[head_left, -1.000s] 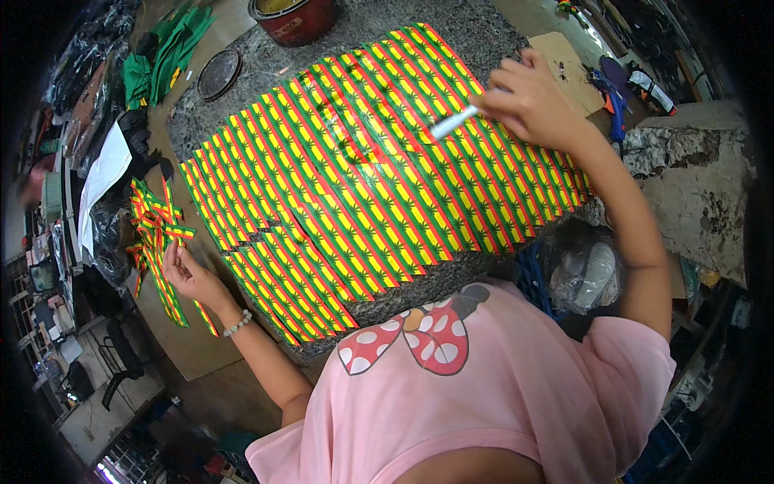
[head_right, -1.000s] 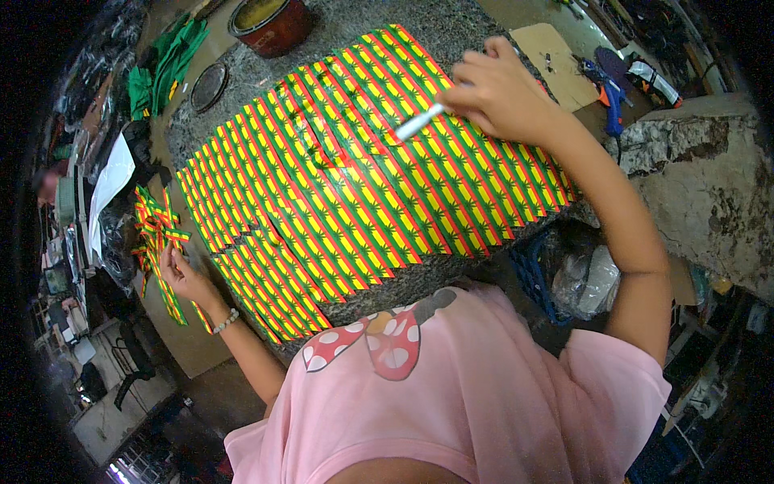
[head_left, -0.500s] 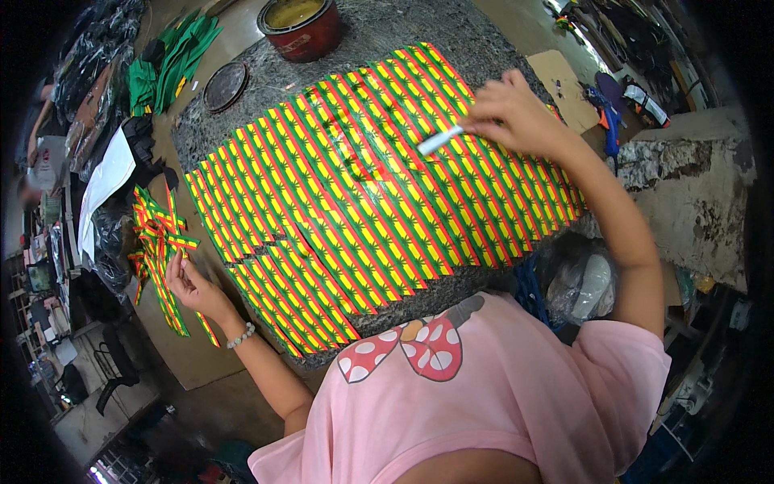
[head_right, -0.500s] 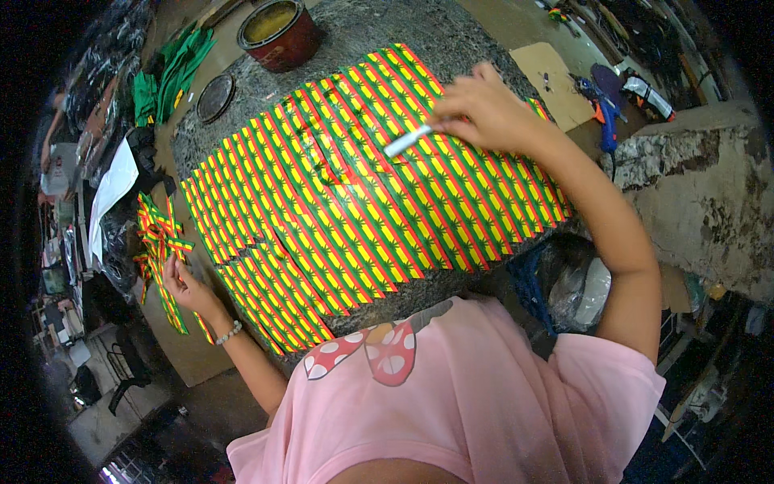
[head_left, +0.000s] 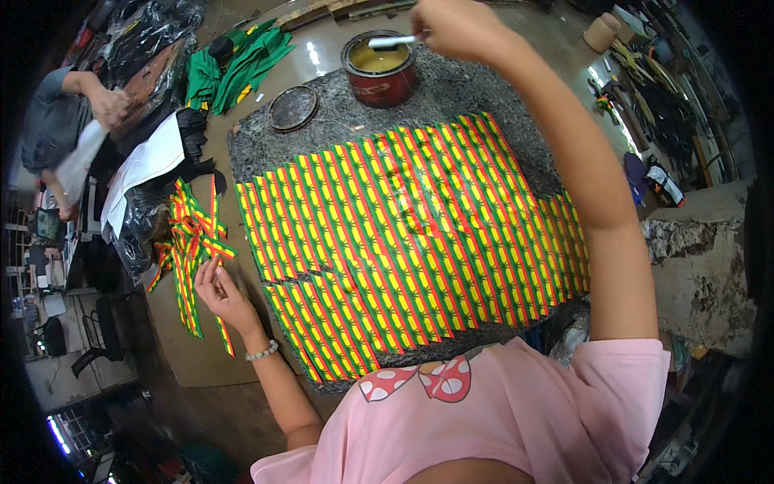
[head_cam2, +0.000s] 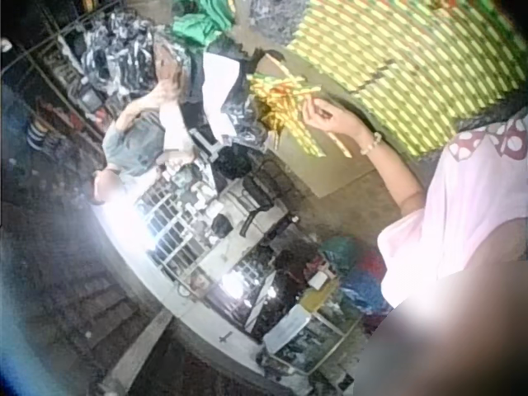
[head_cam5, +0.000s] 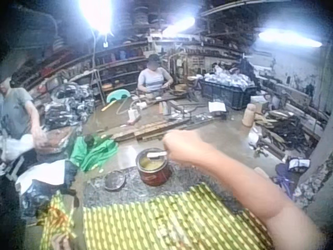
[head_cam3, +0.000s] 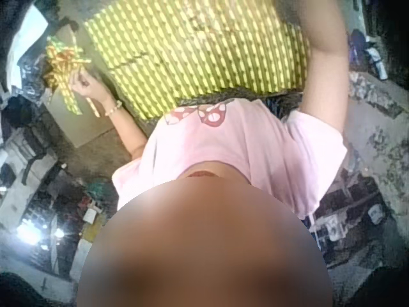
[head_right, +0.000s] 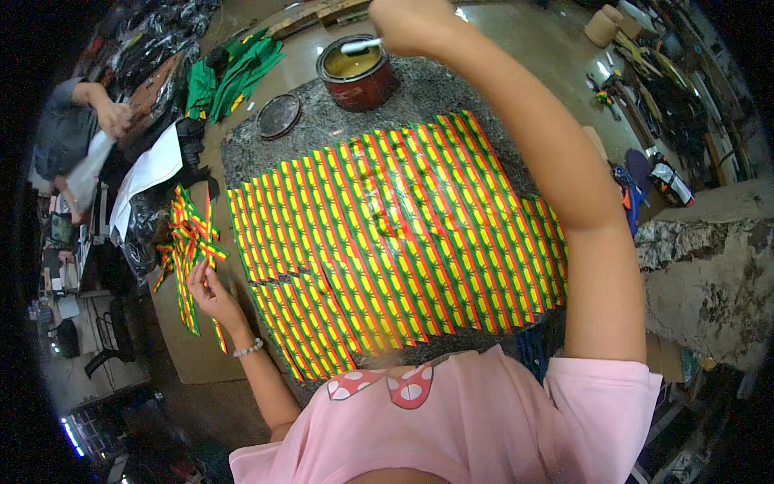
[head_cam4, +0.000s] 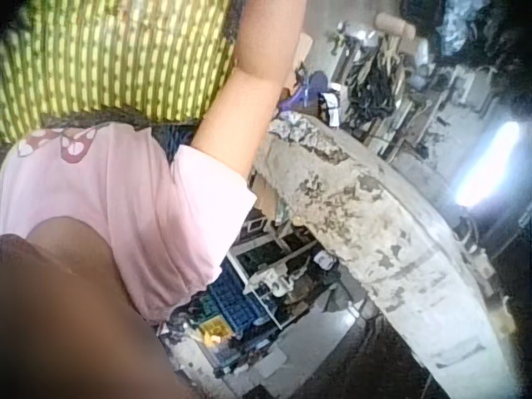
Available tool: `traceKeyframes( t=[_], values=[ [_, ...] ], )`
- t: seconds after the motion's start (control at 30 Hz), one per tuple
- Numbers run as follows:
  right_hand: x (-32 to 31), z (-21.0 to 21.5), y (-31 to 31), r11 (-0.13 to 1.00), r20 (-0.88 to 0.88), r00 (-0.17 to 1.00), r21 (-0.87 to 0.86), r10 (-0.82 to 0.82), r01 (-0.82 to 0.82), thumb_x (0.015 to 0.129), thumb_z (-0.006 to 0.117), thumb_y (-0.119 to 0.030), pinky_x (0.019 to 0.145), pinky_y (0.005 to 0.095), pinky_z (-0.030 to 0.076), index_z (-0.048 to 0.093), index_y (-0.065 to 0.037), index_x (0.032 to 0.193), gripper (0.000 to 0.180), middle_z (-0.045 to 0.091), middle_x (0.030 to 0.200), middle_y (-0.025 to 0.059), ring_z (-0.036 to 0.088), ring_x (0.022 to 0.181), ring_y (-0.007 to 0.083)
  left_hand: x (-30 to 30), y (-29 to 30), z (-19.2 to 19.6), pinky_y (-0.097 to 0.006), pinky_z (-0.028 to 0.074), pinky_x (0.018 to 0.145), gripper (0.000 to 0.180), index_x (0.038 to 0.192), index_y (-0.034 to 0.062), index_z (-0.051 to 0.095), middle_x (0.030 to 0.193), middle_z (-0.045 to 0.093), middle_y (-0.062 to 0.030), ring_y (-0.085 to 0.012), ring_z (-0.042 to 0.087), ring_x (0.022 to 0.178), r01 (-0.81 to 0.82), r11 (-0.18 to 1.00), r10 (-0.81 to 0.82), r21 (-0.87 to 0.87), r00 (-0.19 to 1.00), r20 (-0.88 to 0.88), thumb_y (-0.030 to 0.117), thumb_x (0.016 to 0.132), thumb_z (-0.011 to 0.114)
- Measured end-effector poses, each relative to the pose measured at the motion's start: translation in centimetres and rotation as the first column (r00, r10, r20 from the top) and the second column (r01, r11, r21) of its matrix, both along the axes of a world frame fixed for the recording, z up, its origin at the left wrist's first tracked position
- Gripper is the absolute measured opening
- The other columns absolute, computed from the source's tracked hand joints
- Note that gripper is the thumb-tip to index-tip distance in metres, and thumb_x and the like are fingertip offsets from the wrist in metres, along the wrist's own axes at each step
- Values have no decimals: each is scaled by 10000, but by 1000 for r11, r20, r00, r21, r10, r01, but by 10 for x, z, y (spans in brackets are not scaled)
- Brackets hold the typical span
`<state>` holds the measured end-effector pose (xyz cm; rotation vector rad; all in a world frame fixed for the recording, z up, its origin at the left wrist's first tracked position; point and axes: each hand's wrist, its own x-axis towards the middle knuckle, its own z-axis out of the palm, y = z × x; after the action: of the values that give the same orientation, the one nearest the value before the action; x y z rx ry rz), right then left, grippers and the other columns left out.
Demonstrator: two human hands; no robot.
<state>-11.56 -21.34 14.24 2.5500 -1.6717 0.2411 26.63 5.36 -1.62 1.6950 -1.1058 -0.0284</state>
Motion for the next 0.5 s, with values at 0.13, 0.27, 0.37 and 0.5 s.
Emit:
traceKeyframes(
  t=[0.13, 0.27, 0.37, 0.5],
  values=[
    [58, -19, -16, 999, -253, 966, 25, 44, -39, 778, 668, -115, 776, 422, 553, 685, -35, 1064, 298, 684, 1047, 143, 678, 947, 308, 0, -1, 0, -243, 429, 758, 222, 1116, 1, 641, 1204, 460, -51, -80, 503, 932, -5, 1000, 5, 8, 1000, 18, 144, 992, 524],
    [36, -20, -37, 986, -160, 987, 167, 31, -4, 822, 672, -186, 718, 405, 552, 704, -84, 1096, 295, 695, 1059, 144, 685, 926, 258, 0, -2, -1, -228, 417, 719, 215, 1103, -4, 641, 1181, 461, -44, -59, 483, 867, 16, 1000, -16, -16, 1000, -16, 139, 989, 527],
    [-11, -15, -47, 979, 430, 902, 158, 51, -131, 819, 654, -230, 687, 428, 508, 702, -56, 856, 184, 677, 872, 114, 652, 798, 330, 0, -3, -2, -216, 415, 695, 207, 1099, -9, 639, 1176, 458, -46, -56, 488, 848, 51, 998, -52, -28, 998, -35, 126, 984, 532],
    [-27, -66, 2, 883, 856, 409, 423, -316, -203, 863, 676, -301, 469, 234, 344, 691, -109, 1066, 280, 622, 735, 14, 439, 541, 73, -1, -5, -4, -209, 412, 667, 195, 1091, -11, 641, 1179, 456, -50, -52, 487, 819, 89, 994, -93, -69, 994, -51, 114, 980, 539]
  ],
)
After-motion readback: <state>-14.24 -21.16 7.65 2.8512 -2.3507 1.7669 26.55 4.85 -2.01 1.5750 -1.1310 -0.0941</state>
